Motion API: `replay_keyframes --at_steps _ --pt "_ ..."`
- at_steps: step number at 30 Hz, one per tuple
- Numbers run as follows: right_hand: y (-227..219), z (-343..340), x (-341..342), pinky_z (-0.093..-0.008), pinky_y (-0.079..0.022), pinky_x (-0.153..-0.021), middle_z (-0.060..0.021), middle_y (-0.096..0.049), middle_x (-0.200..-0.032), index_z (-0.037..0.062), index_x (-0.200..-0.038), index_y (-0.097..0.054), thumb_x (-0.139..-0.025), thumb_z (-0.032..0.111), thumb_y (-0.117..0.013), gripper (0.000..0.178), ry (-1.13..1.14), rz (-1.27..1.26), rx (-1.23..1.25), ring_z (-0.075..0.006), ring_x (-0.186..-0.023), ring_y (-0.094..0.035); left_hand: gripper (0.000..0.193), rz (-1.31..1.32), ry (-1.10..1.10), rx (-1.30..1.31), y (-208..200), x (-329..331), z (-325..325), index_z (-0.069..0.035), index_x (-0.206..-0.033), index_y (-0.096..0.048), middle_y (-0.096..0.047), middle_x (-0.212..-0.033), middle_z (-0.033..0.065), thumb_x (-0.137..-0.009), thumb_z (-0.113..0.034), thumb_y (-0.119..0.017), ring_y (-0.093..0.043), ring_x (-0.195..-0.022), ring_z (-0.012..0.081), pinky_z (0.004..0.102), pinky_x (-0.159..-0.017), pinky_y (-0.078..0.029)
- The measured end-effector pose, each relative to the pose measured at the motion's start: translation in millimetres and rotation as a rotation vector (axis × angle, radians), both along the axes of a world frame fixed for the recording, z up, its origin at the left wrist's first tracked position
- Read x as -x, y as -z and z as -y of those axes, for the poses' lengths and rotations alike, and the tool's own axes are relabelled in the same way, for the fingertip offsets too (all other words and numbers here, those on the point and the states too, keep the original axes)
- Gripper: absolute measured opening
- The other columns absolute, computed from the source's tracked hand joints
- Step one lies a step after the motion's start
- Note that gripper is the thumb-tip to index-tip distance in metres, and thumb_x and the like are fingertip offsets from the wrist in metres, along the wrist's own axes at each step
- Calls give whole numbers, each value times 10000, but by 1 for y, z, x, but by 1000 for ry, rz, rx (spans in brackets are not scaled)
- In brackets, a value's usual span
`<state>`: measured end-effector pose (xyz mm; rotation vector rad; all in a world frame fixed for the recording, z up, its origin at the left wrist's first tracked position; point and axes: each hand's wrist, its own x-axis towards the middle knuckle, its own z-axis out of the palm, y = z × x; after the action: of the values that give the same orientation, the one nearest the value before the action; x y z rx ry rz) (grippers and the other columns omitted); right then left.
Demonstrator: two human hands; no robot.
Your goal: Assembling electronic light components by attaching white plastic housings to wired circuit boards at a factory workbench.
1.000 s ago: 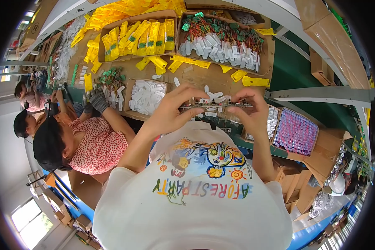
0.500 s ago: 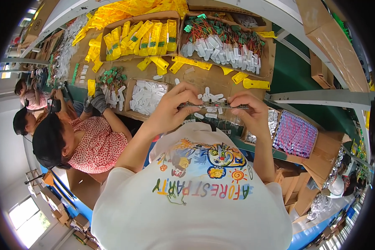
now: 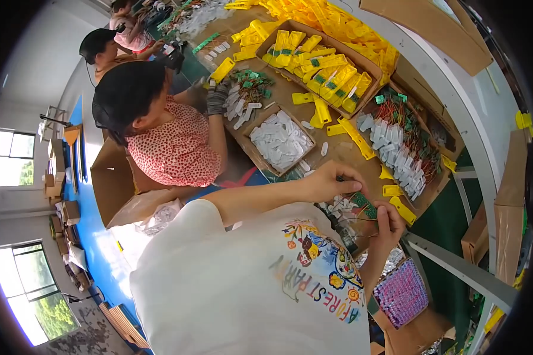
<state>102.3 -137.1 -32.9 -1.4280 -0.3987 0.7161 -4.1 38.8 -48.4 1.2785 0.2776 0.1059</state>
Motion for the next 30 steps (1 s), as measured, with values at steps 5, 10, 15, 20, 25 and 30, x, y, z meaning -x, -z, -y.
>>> replay_keyframes --at_steps 5,10,15,20,25,30 --pt "-7 -24 35 -260 -479 -681 -47 -592 -964 -6 -948 -624 -904 108 -566 135 2 310 140 -118 -823 -555 133 -9 -387 -288 19 -9 19 -32 -978 -615 -649 -818 9 -941 -59 -491 -580 -728 76 246 -616 -475" --pt "34 -49 47 -305 -479 -679 -121 -597 -967 7 -1011 -588 -917 105 -521 152 177 1235 240 -193 -845 -580 170 315 -551 -750 39 -24 35 -16 -963 -583 -645 -867 59 -962 -55 -418 -599 -740 130 265 -653 -477" --pt "29 -25 9 -227 -467 -642 -38 -624 -919 30 -1028 -572 -963 152 -459 178 206 213 30 -105 -801 -576 263 24 -587 218 61 -26 13 -3 -1086 -589 -636 -969 65 -989 -188 -429 -583 -757 118 238 -659 -470" --pt "38 -33 -17 -213 -450 -654 -38 -608 -926 35 -1024 -574 -951 137 -485 153 101 -253 -76 -113 -815 -575 260 -100 -248 142 36 -28 29 -24 -1127 -608 -639 -912 38 -952 -198 -526 -586 -806 97 223 -650 -482" --pt "64 -52 36 -265 -437 -742 -26 -585 -971 31 -1038 -579 -970 212 -455 230 313 337 27 -115 -848 -528 203 -64 -336 -240 49 -25 44 -10 -1070 -645 -667 -949 51 -920 -125 -572 -607 -847 99 243 -669 -501" --pt "53 -37 -17 -254 -432 -764 -36 -589 -1014 33 -1040 -589 -978 236 -446 256 285 536 172 -114 -848 -519 207 -52 -241 108 37 -35 38 -20 -1068 -655 -673 -974 54 -882 -106 -624 -614 -821 96 238 -659 -502"
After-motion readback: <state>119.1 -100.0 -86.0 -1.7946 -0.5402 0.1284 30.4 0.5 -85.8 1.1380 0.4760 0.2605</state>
